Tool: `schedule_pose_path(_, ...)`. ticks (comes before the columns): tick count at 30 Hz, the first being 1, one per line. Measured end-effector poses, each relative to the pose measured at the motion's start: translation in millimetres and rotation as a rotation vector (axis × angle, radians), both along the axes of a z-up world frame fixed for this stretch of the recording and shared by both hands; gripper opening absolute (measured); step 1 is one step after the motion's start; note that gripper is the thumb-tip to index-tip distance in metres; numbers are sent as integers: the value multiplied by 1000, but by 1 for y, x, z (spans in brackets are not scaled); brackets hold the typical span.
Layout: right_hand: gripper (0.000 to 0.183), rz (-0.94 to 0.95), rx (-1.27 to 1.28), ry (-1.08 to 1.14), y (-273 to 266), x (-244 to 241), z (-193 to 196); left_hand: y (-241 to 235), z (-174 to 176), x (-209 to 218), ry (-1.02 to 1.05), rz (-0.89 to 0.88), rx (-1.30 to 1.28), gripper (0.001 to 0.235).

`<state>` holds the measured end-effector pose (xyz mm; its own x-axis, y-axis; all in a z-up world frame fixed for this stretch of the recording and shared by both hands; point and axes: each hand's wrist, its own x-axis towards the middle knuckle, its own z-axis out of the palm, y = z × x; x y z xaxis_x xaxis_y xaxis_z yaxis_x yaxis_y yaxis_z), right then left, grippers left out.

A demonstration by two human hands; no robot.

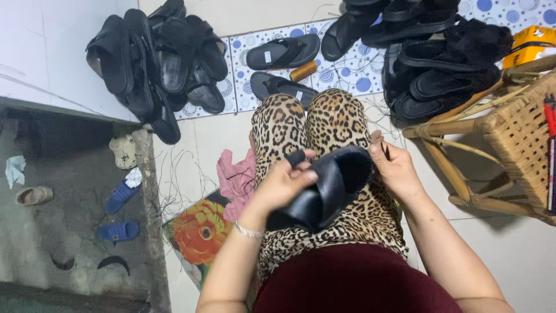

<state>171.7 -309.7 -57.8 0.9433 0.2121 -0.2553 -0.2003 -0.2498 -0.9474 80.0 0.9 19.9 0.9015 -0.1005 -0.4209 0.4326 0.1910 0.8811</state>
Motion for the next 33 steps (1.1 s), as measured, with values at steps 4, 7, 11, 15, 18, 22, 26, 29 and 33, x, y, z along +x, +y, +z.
schedule_pose_path(4,41,-111,218,207,49,-15,63,27,-37,17,17,24,-171,41)
schedule_pose_path(7,26,-145,328,276,51,-22,67,26,-27,17,13,4,-157,38)
schedule_pose_path(11,17,-137,330,263,51,-22,82,23,-22,20,12,41,-159,36)
schedule_pose_path(15,16,-163,326,283,50,-23,83,22,-38,19,33,73,-181,35)
schedule_pose_path(18,16,-165,340,281,50,-21,80,20,-43,17,27,82,-177,36)
schedule_pose_path(22,16,-180,358,294,51,-25,79,22,-43,8,2,47,-200,47)
schedule_pose_path(26,19,-167,381,277,52,-25,82,25,-46,9,-14,41,-223,53)
schedule_pose_path(29,21,-171,398,290,50,-28,83,23,-41,7,-17,35,-199,52)
schedule_pose_path(33,26,-170,408,291,50,-29,83,21,-37,9,-26,30,-183,50)
